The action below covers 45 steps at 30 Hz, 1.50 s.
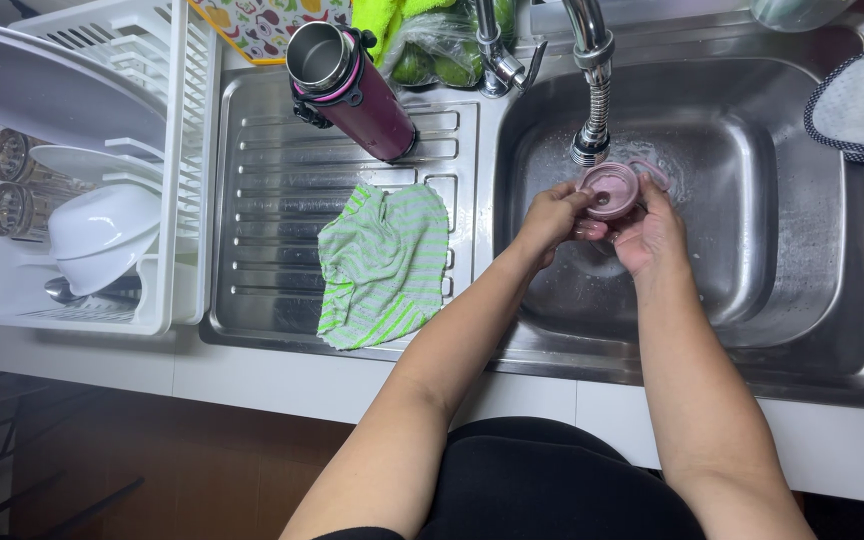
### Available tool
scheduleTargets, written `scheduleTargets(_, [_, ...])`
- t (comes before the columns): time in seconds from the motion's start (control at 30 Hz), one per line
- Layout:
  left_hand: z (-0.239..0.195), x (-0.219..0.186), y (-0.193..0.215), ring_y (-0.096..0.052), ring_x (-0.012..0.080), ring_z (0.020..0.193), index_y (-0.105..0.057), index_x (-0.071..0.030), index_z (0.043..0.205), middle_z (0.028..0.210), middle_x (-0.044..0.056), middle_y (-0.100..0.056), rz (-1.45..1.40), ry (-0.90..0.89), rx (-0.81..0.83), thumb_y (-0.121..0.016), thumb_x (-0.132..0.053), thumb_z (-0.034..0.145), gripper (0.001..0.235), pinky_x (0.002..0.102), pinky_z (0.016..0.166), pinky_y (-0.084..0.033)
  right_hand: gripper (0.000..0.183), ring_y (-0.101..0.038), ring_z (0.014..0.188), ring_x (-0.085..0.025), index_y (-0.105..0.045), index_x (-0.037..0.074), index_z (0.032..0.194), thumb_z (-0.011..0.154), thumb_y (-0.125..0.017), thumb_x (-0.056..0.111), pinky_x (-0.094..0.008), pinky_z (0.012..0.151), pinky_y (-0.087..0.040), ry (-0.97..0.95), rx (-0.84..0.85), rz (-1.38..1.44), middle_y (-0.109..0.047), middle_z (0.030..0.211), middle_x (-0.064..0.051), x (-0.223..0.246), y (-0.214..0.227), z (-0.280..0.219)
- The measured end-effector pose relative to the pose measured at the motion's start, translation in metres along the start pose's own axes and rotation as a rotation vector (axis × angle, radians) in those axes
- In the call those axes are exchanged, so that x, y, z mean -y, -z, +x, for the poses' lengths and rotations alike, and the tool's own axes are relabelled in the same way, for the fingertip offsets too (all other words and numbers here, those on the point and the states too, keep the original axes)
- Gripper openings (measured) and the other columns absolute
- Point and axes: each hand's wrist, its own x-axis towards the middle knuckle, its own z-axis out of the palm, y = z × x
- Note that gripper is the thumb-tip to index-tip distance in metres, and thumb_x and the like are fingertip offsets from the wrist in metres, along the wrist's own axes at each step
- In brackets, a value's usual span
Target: The person washes a pink water bottle and its lid in a kitchen sink. They rinse the bottle, scrub the exterior with a sponge, rinse the lid and its components, and then reassemble the bottle before placing it in a dish rack.
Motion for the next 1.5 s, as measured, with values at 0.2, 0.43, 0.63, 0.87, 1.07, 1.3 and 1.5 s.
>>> scheduleTargets(0.2, [-0.002,0.005,-0.002,-0.074,0.0213,0.068,-0.046,0.001,0.148,0.096,0.020,-0.073,0.007,-0.065,-0.013,-0.055,-0.014,0.103,0.049,0.031,0.063,-0.064,0.050,-0.063,0.129,-0.033,-0.056,0.005,0.139,0.099,-0.068,0.032,-0.052,0.112,-0.051,-0.052,0.018,0.074,-0.061,0.137,-0.019,-0.002,0.010,0.010])
scheduleTargets(0.43, [-0.004,-0.006,0.010,-0.070,0.0145,0.077,-0.051,-0.004,0.148,0.102,0.013,-0.072,0.036,-0.170,-0.078,-0.062,-0.010,0.099,0.050,0.027,0.068,-0.062,0.043,-0.064,0.125,-0.037,-0.055,0.012,0.132,0.095,-0.065,0.031,-0.063,0.103,-0.052,-0.077,0.008,-0.068,-0.062,0.135,-0.021,0.008,-0.030,-0.026])
scheduleTargets(0.63, [-0.015,-0.015,0.019,-0.069,0.0151,0.082,-0.056,-0.005,0.147,0.099,0.013,-0.071,0.040,-0.219,-0.060,-0.063,-0.005,0.098,0.049,0.030,0.075,-0.061,0.031,-0.062,0.129,-0.033,-0.061,0.014,0.127,0.100,-0.065,0.028,-0.064,0.104,-0.051,-0.071,0.103,-0.063,-0.065,0.133,-0.013,0.004,-0.029,-0.021])
scheduleTargets(0.87, [-0.024,-0.020,0.025,-0.072,0.0189,0.098,-0.057,-0.004,0.144,0.112,0.015,-0.072,-0.056,-0.266,-0.013,-0.062,0.004,0.096,0.049,0.034,0.086,-0.062,0.030,-0.063,0.128,-0.032,-0.061,0.009,0.130,0.105,-0.059,0.025,-0.057,0.108,-0.049,-0.055,0.208,-0.067,-0.065,0.134,-0.014,-0.002,-0.024,-0.010])
scheduleTargets(1.07, [-0.023,-0.021,0.036,-0.071,0.0184,0.101,-0.057,-0.004,0.144,0.115,0.014,-0.072,-0.078,-0.314,-0.005,-0.063,0.006,0.096,0.049,0.033,0.089,-0.060,0.031,-0.064,0.128,-0.032,-0.060,0.005,0.131,0.104,-0.059,0.021,-0.056,0.109,-0.051,-0.059,0.249,-0.011,-0.065,0.134,-0.016,-0.004,-0.042,-0.016])
scheduleTargets(1.3, [-0.030,-0.024,0.049,-0.070,0.0172,0.101,-0.058,-0.005,0.143,0.115,0.013,-0.073,-0.114,-0.332,-0.032,-0.063,0.006,0.095,0.049,0.031,0.089,-0.060,0.027,-0.063,0.128,-0.033,-0.061,0.004,0.127,0.102,-0.060,0.014,-0.056,0.109,-0.053,-0.024,0.336,-0.035,-0.064,0.135,-0.018,-0.013,-0.053,-0.016])
scheduleTargets(1.5, [-0.041,-0.031,0.057,-0.070,0.0161,0.100,-0.057,-0.007,0.145,0.117,0.013,-0.072,-0.100,-0.304,-0.081,-0.058,0.007,0.097,0.050,0.030,0.087,-0.060,0.022,-0.066,0.124,-0.033,-0.060,0.003,0.126,0.107,-0.058,0.014,-0.053,0.105,-0.056,-0.034,0.289,-0.095,-0.065,0.132,-0.019,-0.019,-0.061,-0.020])
